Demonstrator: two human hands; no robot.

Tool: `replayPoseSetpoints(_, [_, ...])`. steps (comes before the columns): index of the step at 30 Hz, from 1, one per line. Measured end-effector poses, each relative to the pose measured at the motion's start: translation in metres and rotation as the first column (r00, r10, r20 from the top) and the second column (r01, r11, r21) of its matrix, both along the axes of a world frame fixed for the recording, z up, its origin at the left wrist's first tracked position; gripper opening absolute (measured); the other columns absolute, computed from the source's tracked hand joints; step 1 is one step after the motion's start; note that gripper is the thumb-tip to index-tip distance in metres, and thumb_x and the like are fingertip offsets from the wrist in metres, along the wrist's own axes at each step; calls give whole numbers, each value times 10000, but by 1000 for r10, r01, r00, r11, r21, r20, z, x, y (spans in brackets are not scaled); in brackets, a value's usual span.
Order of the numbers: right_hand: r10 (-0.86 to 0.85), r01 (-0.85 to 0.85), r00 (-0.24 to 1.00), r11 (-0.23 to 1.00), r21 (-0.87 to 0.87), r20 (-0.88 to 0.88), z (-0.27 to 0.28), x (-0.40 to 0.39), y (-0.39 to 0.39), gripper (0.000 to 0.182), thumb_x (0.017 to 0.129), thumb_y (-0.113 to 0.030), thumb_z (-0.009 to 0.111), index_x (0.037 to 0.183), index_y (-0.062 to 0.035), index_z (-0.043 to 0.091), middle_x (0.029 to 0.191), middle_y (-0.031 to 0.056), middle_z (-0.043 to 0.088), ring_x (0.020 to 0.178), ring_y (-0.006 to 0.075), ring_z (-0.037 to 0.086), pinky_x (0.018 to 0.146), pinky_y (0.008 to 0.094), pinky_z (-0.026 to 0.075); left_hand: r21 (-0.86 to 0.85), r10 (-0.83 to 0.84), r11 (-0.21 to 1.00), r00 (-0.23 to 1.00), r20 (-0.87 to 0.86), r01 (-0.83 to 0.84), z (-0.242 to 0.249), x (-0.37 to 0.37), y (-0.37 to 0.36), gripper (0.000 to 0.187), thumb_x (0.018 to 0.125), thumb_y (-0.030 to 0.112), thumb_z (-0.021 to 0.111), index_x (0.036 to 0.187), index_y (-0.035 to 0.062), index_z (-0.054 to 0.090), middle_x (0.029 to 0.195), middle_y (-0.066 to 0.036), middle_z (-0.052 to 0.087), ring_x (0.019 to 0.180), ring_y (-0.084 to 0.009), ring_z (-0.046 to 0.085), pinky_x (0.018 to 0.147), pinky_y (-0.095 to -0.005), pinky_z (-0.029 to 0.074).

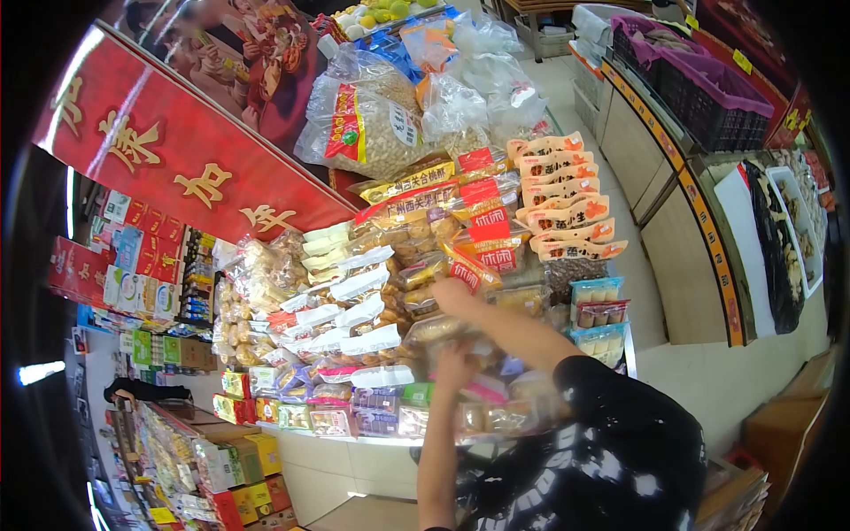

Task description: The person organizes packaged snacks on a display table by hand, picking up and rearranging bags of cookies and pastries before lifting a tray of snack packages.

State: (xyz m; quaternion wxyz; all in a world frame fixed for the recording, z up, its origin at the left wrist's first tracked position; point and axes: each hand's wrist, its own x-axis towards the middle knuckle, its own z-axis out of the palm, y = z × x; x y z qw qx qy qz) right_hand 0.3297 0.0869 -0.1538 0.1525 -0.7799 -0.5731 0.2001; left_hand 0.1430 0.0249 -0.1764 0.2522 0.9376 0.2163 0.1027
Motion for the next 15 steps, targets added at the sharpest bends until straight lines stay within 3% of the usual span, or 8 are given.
replayPoseSetpoints(1, [4, -4, 1000, 1000, -10, 11, 1, 3, -1, 287, 832, -67, 598, 1105, -5, 663, 1116, 219, 635, 950, 388, 675, 799, 426, 568, -10, 4, 1000, 1000, 11, -4, 0, -4, 7, 480, 770, 129, 661, 1250, 154, 658, 1159, -144, 661, 1084, -383, 577, 942, -506, 459])
replayPoseSetpoints(3, [-23, 53, 995, 949, 312, -99, -1, 4, -8, 237, 846, -71, 586, 1065, -7, 650, 1048, 187, 630, 894, 363, 671, 739, 444, 554, -132, 326, 942, 937, 124, -310, 0, -18, 22, 484, 769, 137, 666, 1252, 138, 645, 1159, -176, 659, 1069, -388, 589, 951, -500, 457])
replayPoseSetpoints(5, [-11, 73, 989, 901, 428, -145, 13, -2, -28, 174, 870, -97, 598, 1018, -17, 641, 986, 166, 619, 824, 358, 652, 700, 461, 530, 196, 402, 876, 891, 211, -441, 16, -17, 41, 462, 772, 134, 665, 1234, 135, 644, 1159, -192, 650, 1065, -389, 594, 942, -477, 469])
replayPoseSetpoints(6, [-80, 192, 971, 819, 541, -225, 34, -7, -48, 154, 874, -107, 615, 1000, -23, 643, 959, 161, 614, 822, 360, 644, 705, 461, 525, 188, 428, 862, 875, 229, -471, 27, -16, 47, 462, 772, 134, 665, 1234, 135, 644, 1159, -192, 650, 1065, -389, 594, 942, -477, 469])
replayPoseSetpoints(8, [-125, 325, 936, 661, 677, -328, 63, -9, -86, 111, 857, -95, 662, 956, -44, 652, 954, 150, 619, 842, 359, 639, 714, 446, 526, 430, 361, 851, 930, -67, -300, 42, -11, 54, 414, 785, 133, 666, 1198, 150, 660, 1139, -169, 641, 1072, -381, 591, 900, -456, 502])
replayPoseSetpoints(9, [-117, 347, 929, 608, 714, -352, 63, -11, -104, 99, 838, -73, 693, 930, -59, 659, 975, 144, 629, 863, 357, 642, 718, 431, 531, 423, 388, 844, 920, -55, -331, 44, -3, 63, 414, 785, 133, 666, 1198, 150, 660, 1139, -169, 641, 1072, -381, 591, 900, -456, 502])
replayPoseSetpoints(11, [-102, 309, 942, 633, 710, -319, 49, -16, -139, 107, 828, -55, 698, 930, -61, 667, 980, 138, 635, 868, 350, 643, 723, 424, 532, 273, 325, 941, 765, -556, -201, 43, 11, 86, 324, 797, 157, 675, 1120, 165, 708, 1095, -121, 649, 1080, -340, 594, 848, -441, 527])
replayPoseSetpoints(15, [-56, 195, 973, 727, 659, -226, 12, -21, -182, 104, 828, -52, 688, 928, -68, 667, 968, 128, 628, 868, 339, 636, 724, 422, 528, 345, 320, 902, 938, -136, -258, 25, 10, 114, 201, 807, 185, 675, 991, 161, 752, 1038, -82, 668, 1050, -303, 613, 823, -428, 535])
